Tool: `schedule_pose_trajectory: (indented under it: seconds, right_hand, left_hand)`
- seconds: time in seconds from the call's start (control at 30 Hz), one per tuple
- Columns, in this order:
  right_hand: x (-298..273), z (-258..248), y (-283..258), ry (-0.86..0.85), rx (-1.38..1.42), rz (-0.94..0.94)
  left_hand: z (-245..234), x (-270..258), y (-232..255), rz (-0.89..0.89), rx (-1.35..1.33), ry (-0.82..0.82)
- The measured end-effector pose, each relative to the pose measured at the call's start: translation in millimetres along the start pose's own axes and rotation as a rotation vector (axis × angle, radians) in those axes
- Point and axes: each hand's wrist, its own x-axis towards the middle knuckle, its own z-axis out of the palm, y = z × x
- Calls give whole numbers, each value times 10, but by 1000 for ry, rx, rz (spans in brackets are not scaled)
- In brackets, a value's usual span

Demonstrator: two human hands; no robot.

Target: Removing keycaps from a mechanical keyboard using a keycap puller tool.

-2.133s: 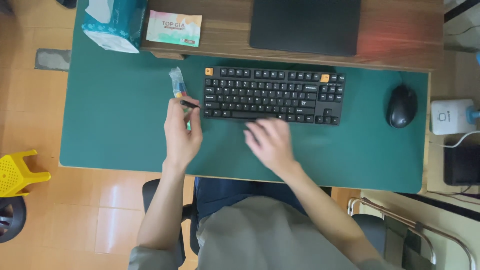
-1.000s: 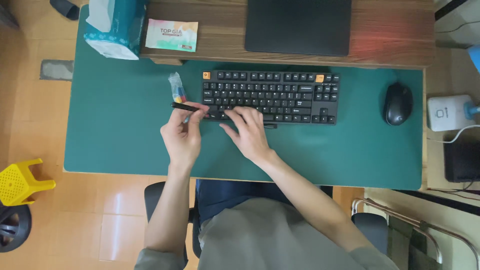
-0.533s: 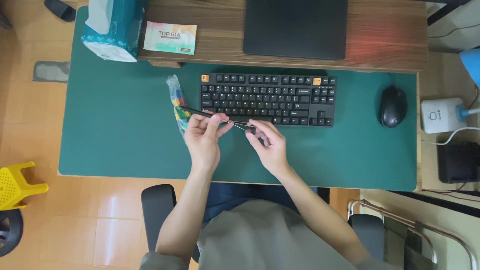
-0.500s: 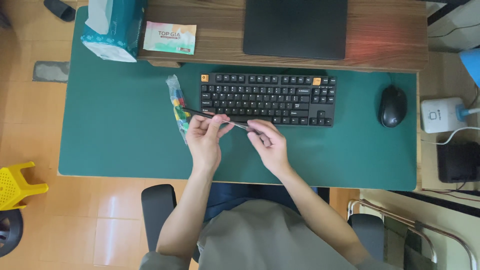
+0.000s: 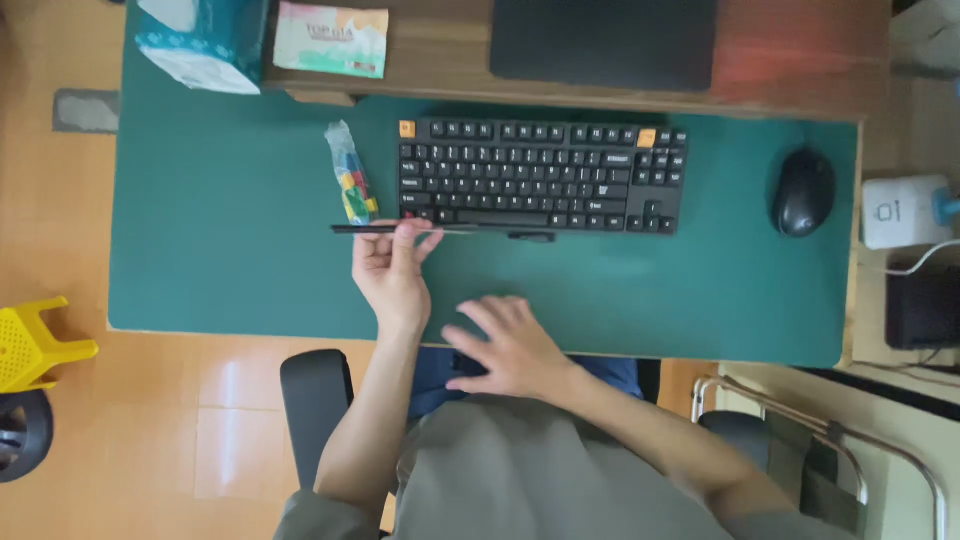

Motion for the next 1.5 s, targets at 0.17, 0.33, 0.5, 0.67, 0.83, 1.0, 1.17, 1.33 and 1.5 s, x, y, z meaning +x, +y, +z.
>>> schedule_pose_trajectory:
  seconds: [0.17, 0.33, 0.5, 0.67, 0.83, 1.0, 1.17, 1.33, 1.5]
  right_hand:
    - [-219, 648, -228, 473, 70, -416]
    - [-273, 571, -112, -215, -88, 141]
    - [-354, 418, -83, -264, 18, 159]
    - [-394, 310, -92, -319, 140, 167]
    - [-420, 267, -86, -388, 262, 155]
    - [-454, 264, -151, -452, 400, 172]
    - [-532, 132, -171, -503, 541, 201]
    - [-290, -574, -389, -491, 707, 242]
    - [103, -544, -67, -32, 531, 256]
  left_hand:
    - [-165, 75, 21, 18, -40, 3]
    - [-308, 48, -13, -2, -47, -21]
    - [-350, -3, -52, 7, -49, -62]
    - [-326, -7, 53, 39, -39, -73]
    - [-357, 32, 61, 63, -69, -41]
    - [-297, -6, 225, 78, -56, -37]
    - [-315, 13, 330, 104, -12, -35]
    - [-262, 7, 438, 106, 17, -90]
    - [-319, 28, 302, 116, -22, -23]
